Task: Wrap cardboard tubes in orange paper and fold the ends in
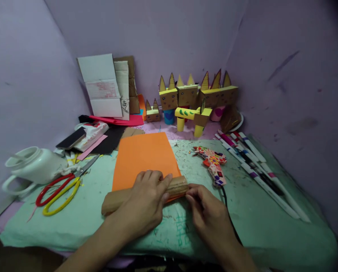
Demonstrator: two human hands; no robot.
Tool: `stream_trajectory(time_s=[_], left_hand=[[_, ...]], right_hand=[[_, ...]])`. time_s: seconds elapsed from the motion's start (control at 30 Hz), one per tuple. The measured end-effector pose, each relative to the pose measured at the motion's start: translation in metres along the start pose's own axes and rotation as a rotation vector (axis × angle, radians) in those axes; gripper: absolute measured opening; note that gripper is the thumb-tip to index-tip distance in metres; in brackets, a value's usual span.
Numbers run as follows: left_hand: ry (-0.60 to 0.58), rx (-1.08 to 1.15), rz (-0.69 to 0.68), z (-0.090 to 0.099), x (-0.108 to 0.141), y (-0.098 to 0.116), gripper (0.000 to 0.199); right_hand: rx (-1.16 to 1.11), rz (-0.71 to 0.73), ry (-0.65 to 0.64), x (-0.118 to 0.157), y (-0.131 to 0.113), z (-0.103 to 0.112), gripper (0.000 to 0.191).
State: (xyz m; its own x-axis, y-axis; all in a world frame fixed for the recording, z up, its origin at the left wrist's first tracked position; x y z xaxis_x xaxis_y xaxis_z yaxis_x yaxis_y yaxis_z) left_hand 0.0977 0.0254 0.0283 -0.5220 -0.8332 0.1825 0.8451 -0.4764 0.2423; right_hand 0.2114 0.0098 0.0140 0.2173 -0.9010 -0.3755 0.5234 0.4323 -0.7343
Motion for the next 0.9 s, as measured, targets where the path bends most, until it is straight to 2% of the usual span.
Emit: stream_trajectory(time_s=[0.17,0.27,0.37,0.47,0.6,0.73,0.9], left_hand=[[-0.01,-0.001,-0.005,0.0,-0.002,-0.001,0.041],[-0.011,0.007,-0.013,-0.001,-0.003,-0.002,0.041],[0.002,0.016,-0.019,0.0,-0.002,-0.002,0.039],[0.015,0.0,-0.045,0.003,0.002,0.001,0.039],[0.019,-0.047,-0.091,0.002,0.004,0.003,0.054],[0.035,-0.106,-0.091,-0.001,0.004,0.003,0.048],[0.049,-0.116,-0.078,-0.002,0.005,0.004,0.045]], right_hand=[[-0.276,-0.245,-0.071,0.003,0.027,-0.017,0.013],[-0.453,-0.352,-0.059,0.008,0.039,-0.026,0.017],[-0.525,-0.419,-0.024,0.013,0.045,-0.031,0.021],[-0.541,-0.464,0.019,0.016,0.047,-0.031,0.024],[-0.594,-0.532,0.101,0.021,0.054,-0.029,0.026],[-0.736,-0.554,0.164,0.022,0.057,-0.031,0.03],[-0.76,-0.507,0.162,0.018,0.047,-0.028,0.027]])
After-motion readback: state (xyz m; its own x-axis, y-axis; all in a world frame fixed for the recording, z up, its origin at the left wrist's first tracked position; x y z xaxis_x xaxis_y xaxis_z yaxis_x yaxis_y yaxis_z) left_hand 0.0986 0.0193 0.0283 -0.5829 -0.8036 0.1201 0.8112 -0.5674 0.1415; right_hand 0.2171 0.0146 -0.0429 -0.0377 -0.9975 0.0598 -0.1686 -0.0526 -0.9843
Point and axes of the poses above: each hand's wrist, its own x-axis away from the middle knuckle, its own z-axis out of the back of the hand, y = z × x, the point moved 10 cm from there along -x, towards the middle knuckle, and after that the axes turned 8 degrees about -y, right-handed, at the moved point
